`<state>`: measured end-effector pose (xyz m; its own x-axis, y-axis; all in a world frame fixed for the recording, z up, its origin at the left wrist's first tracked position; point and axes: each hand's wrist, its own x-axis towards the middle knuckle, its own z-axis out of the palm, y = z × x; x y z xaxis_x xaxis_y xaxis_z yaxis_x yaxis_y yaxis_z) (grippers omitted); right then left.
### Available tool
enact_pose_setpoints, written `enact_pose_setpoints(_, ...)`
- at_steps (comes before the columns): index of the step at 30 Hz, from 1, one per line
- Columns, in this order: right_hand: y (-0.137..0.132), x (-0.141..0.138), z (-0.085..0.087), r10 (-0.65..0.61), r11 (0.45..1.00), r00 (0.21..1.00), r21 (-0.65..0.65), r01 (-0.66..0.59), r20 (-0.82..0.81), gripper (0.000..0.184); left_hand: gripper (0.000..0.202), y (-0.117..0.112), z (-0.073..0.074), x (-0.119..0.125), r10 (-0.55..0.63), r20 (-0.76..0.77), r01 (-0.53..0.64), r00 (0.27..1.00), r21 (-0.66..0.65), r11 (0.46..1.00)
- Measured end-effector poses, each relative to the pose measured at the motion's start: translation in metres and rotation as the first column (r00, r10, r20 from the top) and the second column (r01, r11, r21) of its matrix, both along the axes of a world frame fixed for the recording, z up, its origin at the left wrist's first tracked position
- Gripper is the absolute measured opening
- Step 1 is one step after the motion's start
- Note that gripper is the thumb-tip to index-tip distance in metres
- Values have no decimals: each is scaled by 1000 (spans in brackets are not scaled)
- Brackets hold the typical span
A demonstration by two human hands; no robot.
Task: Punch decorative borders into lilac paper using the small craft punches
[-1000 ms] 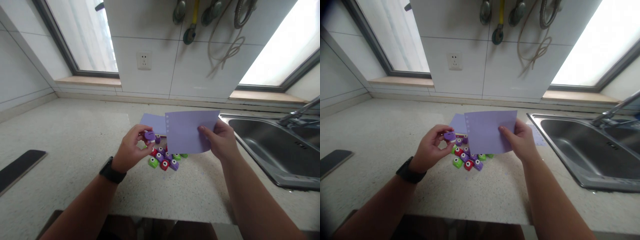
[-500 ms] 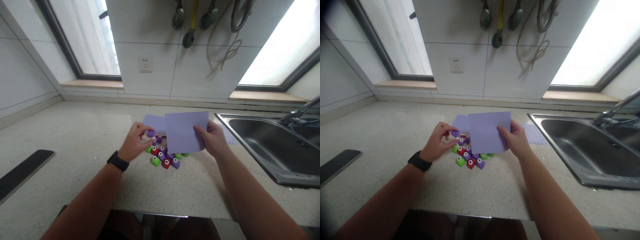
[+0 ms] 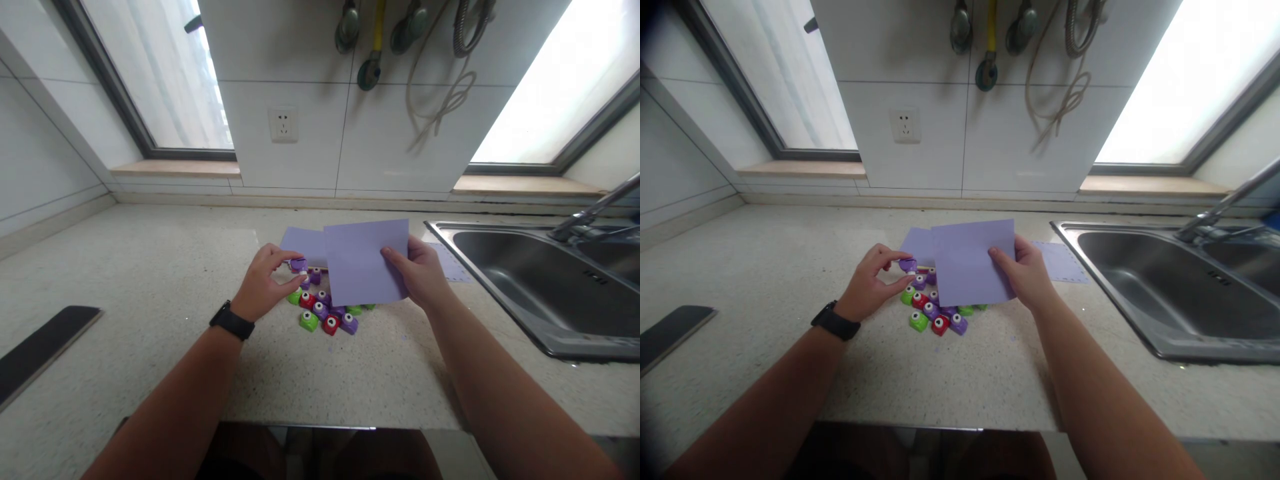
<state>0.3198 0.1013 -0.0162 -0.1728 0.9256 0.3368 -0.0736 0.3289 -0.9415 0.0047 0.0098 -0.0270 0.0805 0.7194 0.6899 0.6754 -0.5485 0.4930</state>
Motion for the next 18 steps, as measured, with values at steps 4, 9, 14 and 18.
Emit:
enact_pose_setpoints(4,-1,0,0,-8,1000,1000,14,8,10,35,33,1,0,-1,31,-23,-30,999,33,999)
enact_pose_setpoints(9,-1,-1,1,-15,1000,1000,14,15,3,35,33,2,-1,-1,-16,66,21,998,-85,996)
enact_pose_setpoints(14,-1,-2,0,-6,1000,1000,19,6,6,34,35,3,-3,0,-25,149,53,989,-188,981)
enact_pose_setpoints(18,-1,-1,0,-11,999,1000,41,10,27,35,36,3,-2,1,-26,155,55,988,-191,980)
